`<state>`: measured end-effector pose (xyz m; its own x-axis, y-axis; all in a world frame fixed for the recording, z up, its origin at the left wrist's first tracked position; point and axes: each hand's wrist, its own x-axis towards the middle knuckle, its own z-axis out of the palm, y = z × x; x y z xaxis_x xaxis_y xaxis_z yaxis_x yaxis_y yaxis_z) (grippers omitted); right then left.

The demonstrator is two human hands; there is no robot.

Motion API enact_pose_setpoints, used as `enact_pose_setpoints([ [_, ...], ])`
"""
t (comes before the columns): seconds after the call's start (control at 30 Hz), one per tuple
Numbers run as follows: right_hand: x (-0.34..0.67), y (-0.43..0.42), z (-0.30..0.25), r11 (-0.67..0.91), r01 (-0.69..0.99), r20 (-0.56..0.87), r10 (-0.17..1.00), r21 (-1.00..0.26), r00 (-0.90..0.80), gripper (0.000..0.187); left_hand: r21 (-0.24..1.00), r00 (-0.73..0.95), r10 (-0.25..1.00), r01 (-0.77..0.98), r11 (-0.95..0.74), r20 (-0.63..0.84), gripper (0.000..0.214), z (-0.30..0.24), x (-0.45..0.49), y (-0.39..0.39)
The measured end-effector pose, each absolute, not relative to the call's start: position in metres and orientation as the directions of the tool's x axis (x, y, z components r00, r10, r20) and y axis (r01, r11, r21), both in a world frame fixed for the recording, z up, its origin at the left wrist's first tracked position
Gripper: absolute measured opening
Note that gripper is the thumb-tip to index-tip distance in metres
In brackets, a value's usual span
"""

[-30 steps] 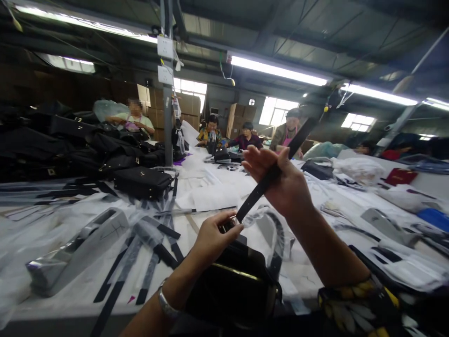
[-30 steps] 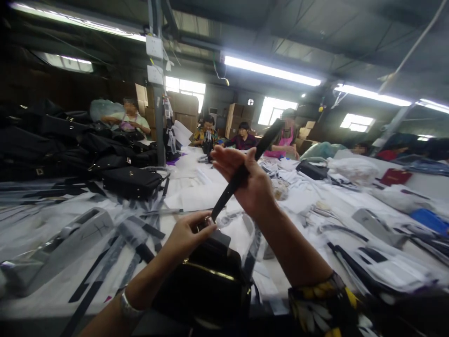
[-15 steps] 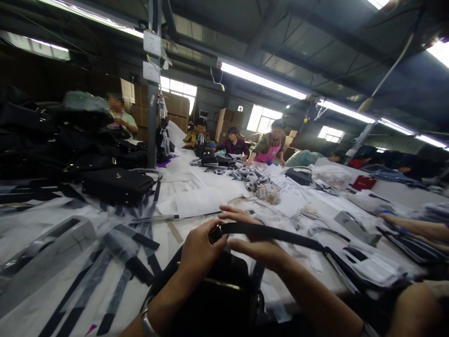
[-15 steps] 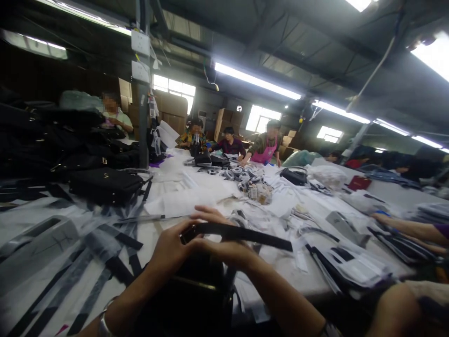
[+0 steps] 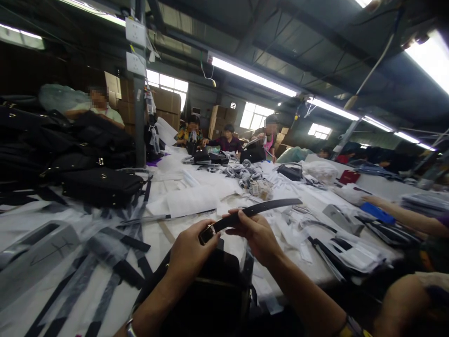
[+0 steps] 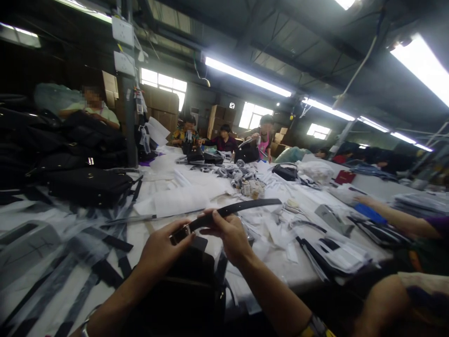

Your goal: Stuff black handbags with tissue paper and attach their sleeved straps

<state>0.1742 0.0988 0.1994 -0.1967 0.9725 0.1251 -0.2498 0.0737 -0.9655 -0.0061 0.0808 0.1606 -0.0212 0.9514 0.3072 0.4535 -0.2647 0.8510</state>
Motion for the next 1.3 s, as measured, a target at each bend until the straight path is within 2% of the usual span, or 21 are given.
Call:
enact_pose_setpoints([
  [0.2,0.18,0.106,0.194,-0.05,-0.374,0.023,0.982,-0.926,-0.188,0.034,0.912,0.104,0.944,0.245,-0.33,0.313,0.037,0.163,-0.013,0.084],
  [0.33,0.182,0.114,0.186,-0.105,-0.419,-0.025,0.981,-0.902,-0.193,0.035,0.953,0.159,0.958,0.15,-0.263,0.24,0.043,0.161,-0.023,0.085],
  [0.57,0.18,0.118,0.178,-0.056,-0.411,0.021,0.983,-0.91,-0.182,0.035,0.985,0.261,0.95,-0.049,-0.163,0.17,0.039,0.156,-0.028,0.09],
  [0.8,0.178,0.114,0.178,0.029,-0.391,0.126,0.966,-0.92,-0.226,0.036,0.995,0.241,0.967,-0.08,-0.063,0.081,0.041,0.147,-0.026,0.097],
  [1.07,0.181,0.109,0.182,-0.04,-0.407,0.053,0.975,-0.913,-0.214,0.037,0.994,0.215,0.973,-0.095,-0.059,0.078,0.043,0.153,-0.019,0.095],
  [1.3,0.177,0.099,0.188,0.044,-0.391,0.113,0.982,-0.919,-0.154,0.034,0.994,0.19,0.977,-0.073,-0.083,0.096,0.04,0.164,-0.019,0.09],
])
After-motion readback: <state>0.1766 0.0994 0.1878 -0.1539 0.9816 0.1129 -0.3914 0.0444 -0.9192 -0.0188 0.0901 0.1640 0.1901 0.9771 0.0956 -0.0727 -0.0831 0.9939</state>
